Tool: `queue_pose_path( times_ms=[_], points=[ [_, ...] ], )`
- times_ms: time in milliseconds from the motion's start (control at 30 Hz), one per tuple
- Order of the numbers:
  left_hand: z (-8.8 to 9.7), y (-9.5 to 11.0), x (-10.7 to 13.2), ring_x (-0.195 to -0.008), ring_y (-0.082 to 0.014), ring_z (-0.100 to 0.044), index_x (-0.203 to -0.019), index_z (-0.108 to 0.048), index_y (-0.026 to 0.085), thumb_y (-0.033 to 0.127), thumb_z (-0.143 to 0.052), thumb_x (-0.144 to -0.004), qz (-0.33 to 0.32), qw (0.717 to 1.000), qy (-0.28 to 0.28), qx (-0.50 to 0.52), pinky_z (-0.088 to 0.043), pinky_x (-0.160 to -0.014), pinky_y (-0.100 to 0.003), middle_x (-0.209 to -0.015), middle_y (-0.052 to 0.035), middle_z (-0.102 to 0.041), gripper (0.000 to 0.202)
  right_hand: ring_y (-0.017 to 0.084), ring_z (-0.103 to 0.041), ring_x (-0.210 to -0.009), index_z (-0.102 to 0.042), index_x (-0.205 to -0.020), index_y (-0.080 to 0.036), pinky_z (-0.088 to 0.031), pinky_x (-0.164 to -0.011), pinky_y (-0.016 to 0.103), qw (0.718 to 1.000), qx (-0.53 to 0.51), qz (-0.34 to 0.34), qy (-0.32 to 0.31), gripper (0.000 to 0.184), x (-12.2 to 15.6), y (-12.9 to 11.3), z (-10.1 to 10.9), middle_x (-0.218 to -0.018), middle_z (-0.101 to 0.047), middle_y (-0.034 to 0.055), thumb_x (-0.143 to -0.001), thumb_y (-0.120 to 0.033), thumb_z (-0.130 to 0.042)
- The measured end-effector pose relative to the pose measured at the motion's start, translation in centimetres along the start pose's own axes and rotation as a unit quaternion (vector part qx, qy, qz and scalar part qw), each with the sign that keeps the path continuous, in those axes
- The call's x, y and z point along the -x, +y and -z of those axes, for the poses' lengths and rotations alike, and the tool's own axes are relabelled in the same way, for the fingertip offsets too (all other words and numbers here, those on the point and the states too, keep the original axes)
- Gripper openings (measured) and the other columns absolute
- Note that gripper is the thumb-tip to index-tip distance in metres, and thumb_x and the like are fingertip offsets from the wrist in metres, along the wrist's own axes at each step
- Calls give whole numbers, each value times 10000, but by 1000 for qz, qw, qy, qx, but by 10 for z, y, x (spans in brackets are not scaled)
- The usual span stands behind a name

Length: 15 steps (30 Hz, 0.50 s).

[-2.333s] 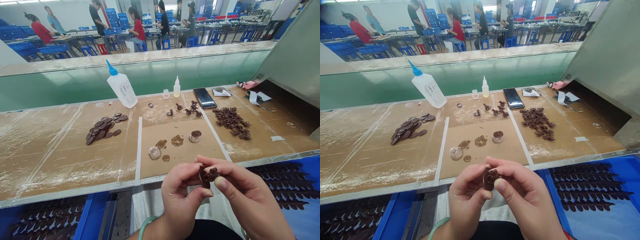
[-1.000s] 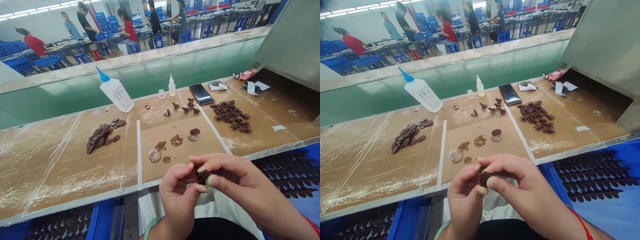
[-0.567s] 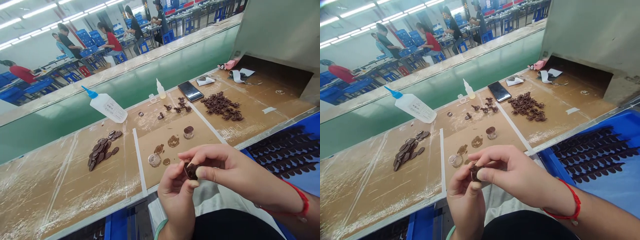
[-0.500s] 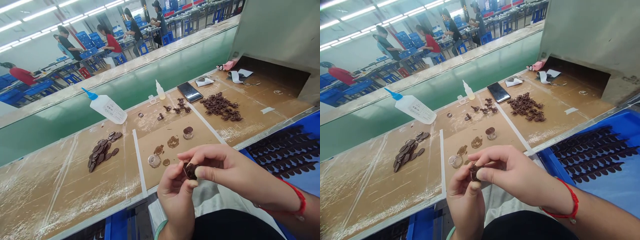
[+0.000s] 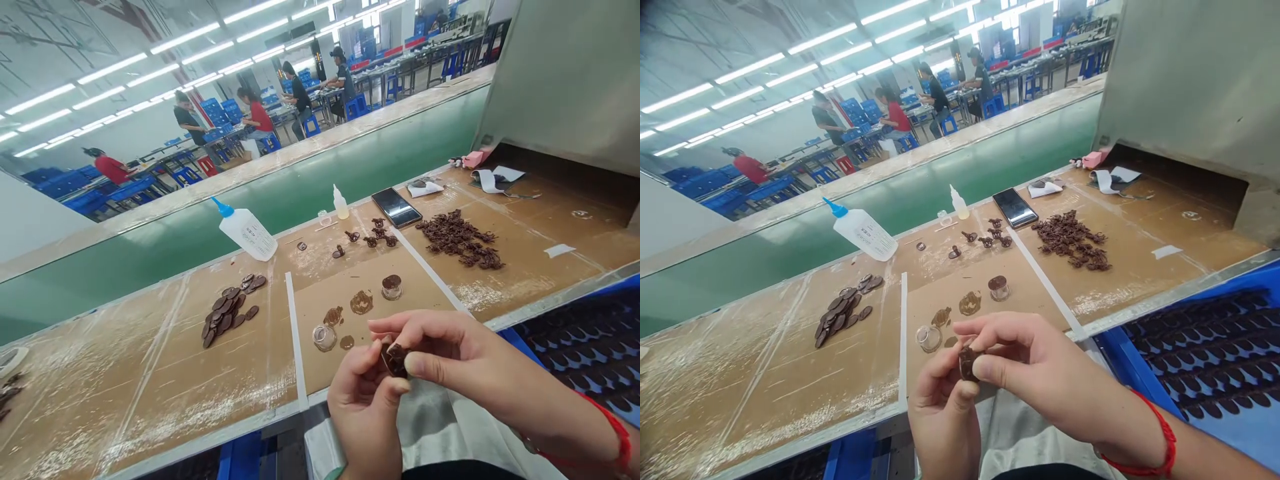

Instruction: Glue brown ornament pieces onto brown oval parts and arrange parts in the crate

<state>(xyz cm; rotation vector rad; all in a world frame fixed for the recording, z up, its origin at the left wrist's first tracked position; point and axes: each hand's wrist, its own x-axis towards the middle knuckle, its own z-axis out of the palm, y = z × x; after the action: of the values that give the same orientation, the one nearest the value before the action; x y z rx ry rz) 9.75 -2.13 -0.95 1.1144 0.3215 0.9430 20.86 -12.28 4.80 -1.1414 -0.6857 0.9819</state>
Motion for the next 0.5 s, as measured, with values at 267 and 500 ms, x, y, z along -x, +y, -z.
queue_pose_path(
  times_ms=[267,500],
  points=[
    [3,-5,-2,-733,-129,-714,-951,-794,296,282,-892,-680,-7,1000,-26,-3,-586,-683,-177,-801,6,-755,289,291,-547,-1226,-727,-852,-218,-459,-1031,394,1000,7,4,9,182,2,3,5,-1298,-612,92,-912,-385,-766],
    [-11,-8,7,-703,-131,-683,-802,-804,254,345,-976,-491,50,995,64,56,-539,-660,-181,-733,8,-725,367,342,-550,-1224,-761,-853,-251,-471,-1040,446,998,45,-13,30,250,9,14,8,-1279,-635,90,-893,-497,-772]
  ],
)
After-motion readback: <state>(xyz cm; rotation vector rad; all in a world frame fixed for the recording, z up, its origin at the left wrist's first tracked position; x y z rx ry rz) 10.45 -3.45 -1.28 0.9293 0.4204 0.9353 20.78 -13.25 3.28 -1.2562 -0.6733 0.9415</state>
